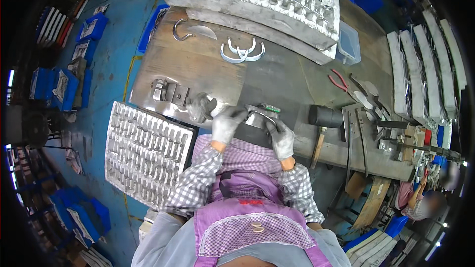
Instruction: The person sorts semi-circular metal components by hand, placing them into partitioned storage trays.
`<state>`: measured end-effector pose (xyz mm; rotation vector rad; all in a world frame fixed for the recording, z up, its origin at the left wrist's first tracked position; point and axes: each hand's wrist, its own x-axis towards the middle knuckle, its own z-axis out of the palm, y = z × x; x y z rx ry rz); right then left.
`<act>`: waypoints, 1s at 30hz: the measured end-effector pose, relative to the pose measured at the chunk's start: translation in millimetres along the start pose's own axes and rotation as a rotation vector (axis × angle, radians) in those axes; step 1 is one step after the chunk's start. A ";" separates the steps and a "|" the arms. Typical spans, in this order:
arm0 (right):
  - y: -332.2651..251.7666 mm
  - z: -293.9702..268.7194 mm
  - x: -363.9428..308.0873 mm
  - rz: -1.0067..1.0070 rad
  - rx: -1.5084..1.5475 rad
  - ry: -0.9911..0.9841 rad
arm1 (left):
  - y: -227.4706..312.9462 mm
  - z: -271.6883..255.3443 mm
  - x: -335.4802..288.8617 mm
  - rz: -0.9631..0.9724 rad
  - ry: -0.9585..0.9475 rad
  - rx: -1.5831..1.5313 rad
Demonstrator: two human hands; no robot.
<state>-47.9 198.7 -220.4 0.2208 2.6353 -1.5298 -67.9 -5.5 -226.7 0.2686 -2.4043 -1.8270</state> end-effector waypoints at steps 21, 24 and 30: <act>34.0 -11.1 12.8 -0.289 -0.094 0.302 | -9.2 23.4 6.0 -0.039 -0.073 0.416; 29.2 -11.5 10.5 -0.289 -0.169 0.260 | -21.8 20.5 7.6 -0.105 -0.114 0.315; 40.5 -13.8 19.5 -0.261 -0.056 0.210 | 0.5 28.7 9.4 -0.099 -0.081 0.442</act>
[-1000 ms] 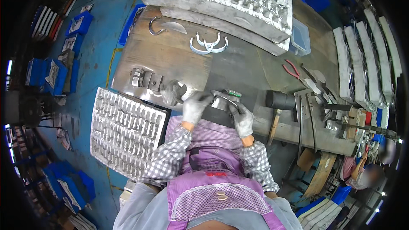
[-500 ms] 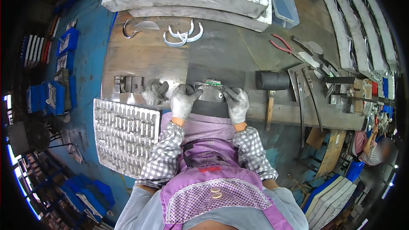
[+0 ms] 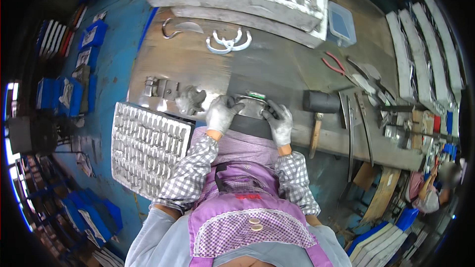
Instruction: The person sorts semi-circular metal components by hand, placing them into partitioned storage trays.
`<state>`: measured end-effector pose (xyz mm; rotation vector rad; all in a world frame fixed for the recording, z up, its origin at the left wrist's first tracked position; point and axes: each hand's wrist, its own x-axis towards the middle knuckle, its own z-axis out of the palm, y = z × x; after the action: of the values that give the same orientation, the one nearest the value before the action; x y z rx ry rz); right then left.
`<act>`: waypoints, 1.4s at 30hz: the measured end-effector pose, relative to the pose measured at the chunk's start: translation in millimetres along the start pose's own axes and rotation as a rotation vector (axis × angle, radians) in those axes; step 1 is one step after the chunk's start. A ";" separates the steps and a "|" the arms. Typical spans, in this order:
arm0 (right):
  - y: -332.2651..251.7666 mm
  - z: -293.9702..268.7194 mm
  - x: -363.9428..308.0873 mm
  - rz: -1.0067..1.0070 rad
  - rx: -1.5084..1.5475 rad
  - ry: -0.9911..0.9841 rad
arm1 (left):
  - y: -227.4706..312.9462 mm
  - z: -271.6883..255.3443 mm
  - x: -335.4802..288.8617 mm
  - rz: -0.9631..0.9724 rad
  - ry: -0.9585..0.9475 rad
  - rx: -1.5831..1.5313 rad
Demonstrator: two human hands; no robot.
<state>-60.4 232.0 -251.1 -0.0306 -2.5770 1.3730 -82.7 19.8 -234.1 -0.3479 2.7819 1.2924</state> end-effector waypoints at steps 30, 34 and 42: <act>-89.6 85.0 -77.9 -0.280 -0.315 -0.607 | -468.4 -275.4 -276.4 -0.768 0.674 0.418; -96.8 117.5 -89.5 -0.418 -0.384 -0.770 | -573.1 -296.0 -288.2 -0.508 0.768 0.709; -113.6 111.8 -77.3 -0.414 -0.531 -0.773 | -612.4 -296.3 -174.6 -1.068 0.900 -0.018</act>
<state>1.9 67.2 -232.2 1.0673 -3.1962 0.5747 238.9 -556.3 -475.0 -2.4423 2.2329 0.9312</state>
